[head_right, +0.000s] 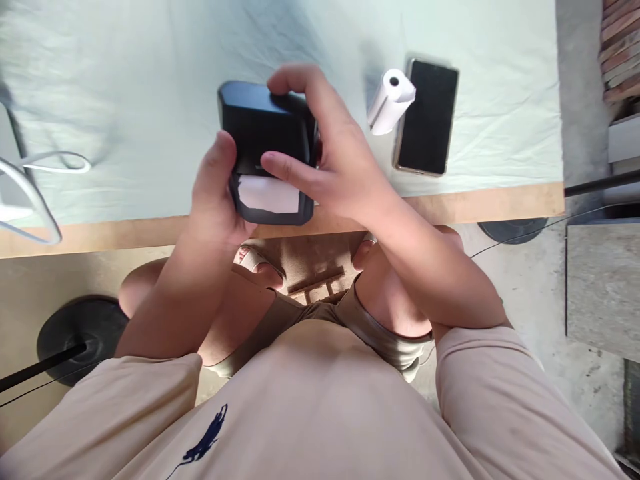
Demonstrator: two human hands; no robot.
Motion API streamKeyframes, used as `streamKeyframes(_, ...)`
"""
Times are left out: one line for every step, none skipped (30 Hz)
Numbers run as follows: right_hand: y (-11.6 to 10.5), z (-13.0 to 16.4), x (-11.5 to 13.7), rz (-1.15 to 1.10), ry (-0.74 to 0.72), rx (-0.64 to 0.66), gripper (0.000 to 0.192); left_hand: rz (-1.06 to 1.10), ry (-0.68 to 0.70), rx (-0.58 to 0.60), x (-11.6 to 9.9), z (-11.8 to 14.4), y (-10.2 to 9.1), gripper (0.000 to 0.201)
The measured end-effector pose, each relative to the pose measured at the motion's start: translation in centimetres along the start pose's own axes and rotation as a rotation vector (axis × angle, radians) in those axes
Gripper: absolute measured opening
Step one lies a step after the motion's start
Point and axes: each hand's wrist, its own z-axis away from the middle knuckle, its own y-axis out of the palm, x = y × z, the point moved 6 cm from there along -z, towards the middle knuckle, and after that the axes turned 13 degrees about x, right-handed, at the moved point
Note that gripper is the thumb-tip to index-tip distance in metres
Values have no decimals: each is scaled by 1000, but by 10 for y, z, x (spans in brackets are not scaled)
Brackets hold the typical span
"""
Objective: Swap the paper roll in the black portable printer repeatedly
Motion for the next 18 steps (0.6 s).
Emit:
streamKeyframes(-1,0,1,46,-11,-9,48,-6,-8,-23,1,-1,0,26)
streamKeyframes(-2,0,1,88,-21,-14,45,-15,-12,-52,1,-1,-2,32)
streamKeyframes(-5,0,3,128,-46,-38,43,-25,-10,-81,2,-1,-3,37)
streamKeyframes(-9,1,6,168,-83,-71,43,-34,-4,-101,2,-1,-5,40)
streamKeyframes(-13,2,9,198,-124,-97,45,-46,6,-116,2,-1,-7,40)
streamKeyframes(-17,3,12,217,-158,-102,48,-63,21,-132,1,0,-9,39)
streamKeyframes(-19,4,14,233,-177,-83,52,-80,32,-145,1,0,-10,38)
streamKeyframes(-20,5,16,251,-193,-50,55,-96,39,-155,0,1,-11,37)
streamKeyframes(-21,6,19,272,-204,-11,59,-101,42,-170,-1,1,-12,36)
streamKeyframes(-21,7,21,302,-209,21,62,-96,41,-189,-2,1,-13,36)
streamKeyframes(-21,8,24,342,-216,33,64,-84,40,-208,-2,2,-13,36)
streamKeyframes(-21,10,27,388,-226,37,66,-66,34,-218,-2,2,-13,36)
streamKeyframes(-21,11,31,424,-246,33,66,-49,26,-223,-2,1,-12,36)
streamKeyframes(-21,13,34,449,-257,30,66,-33,21,-226,-2,1,-11,37)
streamKeyframes(-22,14,36,466,-255,16,64,-22,18,-226,-2,0,-10,37)
streamKeyframes(-24,15,37,476,-246,-21,60,-15,20,-227,-3,0,-8,37)
streamKeyframes(-27,16,38,475,-230,-67,54,-4,24,-233,-4,0,-7,39)
streamKeyframes(-33,18,38,451,-193,-126,49,8,19,-231,-4,0,-6,41)
